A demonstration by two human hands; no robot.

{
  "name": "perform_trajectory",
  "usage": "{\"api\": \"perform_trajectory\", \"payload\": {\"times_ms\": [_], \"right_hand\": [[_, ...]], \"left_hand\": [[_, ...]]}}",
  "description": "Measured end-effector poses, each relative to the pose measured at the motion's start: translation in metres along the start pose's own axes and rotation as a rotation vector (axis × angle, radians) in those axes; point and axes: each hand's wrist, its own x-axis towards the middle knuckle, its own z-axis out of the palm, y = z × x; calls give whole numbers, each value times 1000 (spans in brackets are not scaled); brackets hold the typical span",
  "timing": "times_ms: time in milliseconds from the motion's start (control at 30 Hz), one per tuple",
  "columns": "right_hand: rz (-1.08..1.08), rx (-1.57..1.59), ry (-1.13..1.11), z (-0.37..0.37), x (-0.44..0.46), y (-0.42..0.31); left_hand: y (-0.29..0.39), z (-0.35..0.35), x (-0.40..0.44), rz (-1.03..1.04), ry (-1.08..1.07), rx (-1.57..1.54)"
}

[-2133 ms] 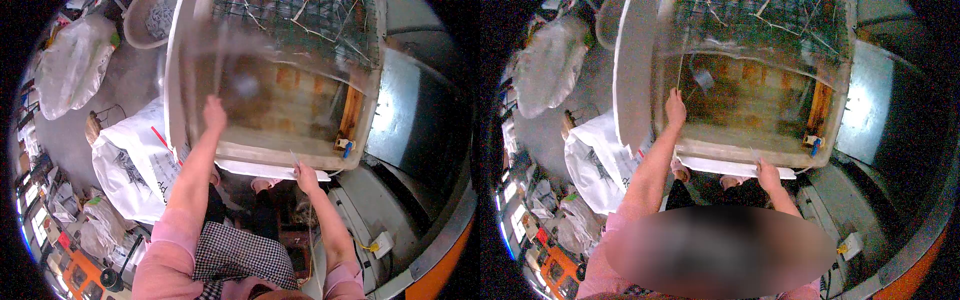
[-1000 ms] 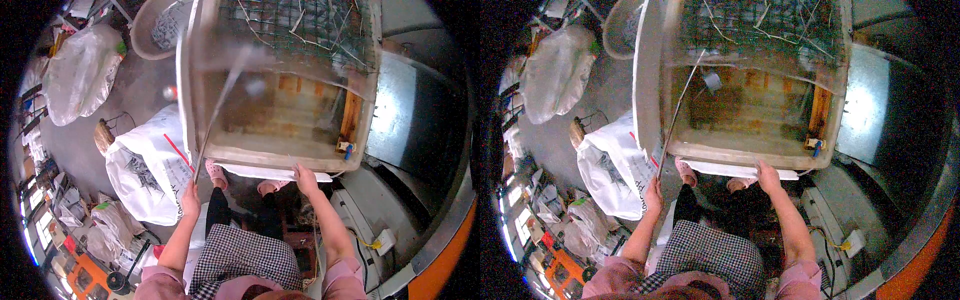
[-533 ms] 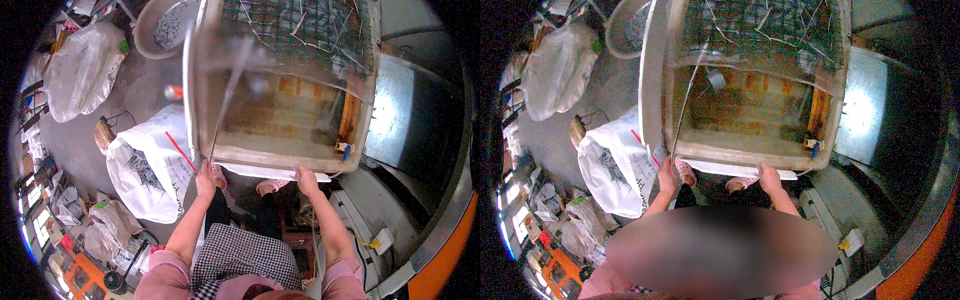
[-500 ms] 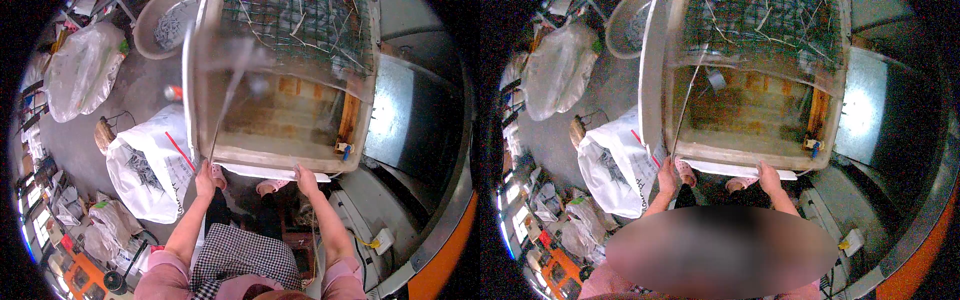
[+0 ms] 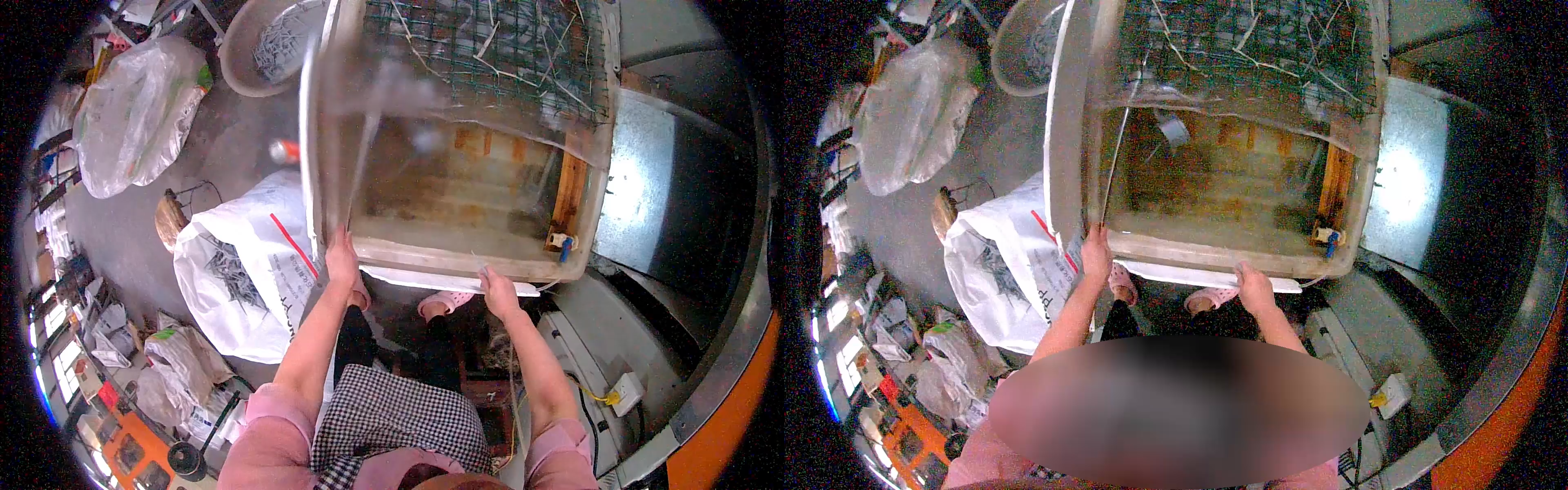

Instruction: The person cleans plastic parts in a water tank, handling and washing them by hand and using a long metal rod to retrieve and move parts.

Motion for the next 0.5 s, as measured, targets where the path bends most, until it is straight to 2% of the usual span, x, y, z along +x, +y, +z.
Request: {"api": "perform_trajectory", "payload": {"times_ms": [100, 167, 267, 300, 367, 500], "right_hand": [[9, 5, -28, 1, -1, 3], [-14, -18, -16, 9, -1, 14], [-12, -42, -31, 4, 1, 11], [-12, -43, -32, 7, 0, 12], [3, 37, 15, 10, 0, 13], [27, 8, -42, 5, -3, 6]], "left_hand": [[8, -1, 12, 33, 7, -4], [23, -7, 22, -38, -118, 43], [30, 8, 46, -87, -133, 77], [27, 8, 45, -88, -133, 77], [18, 1, 42, 52, -113, 26], [-16, -14, -14, -16, -67, 12]]}}
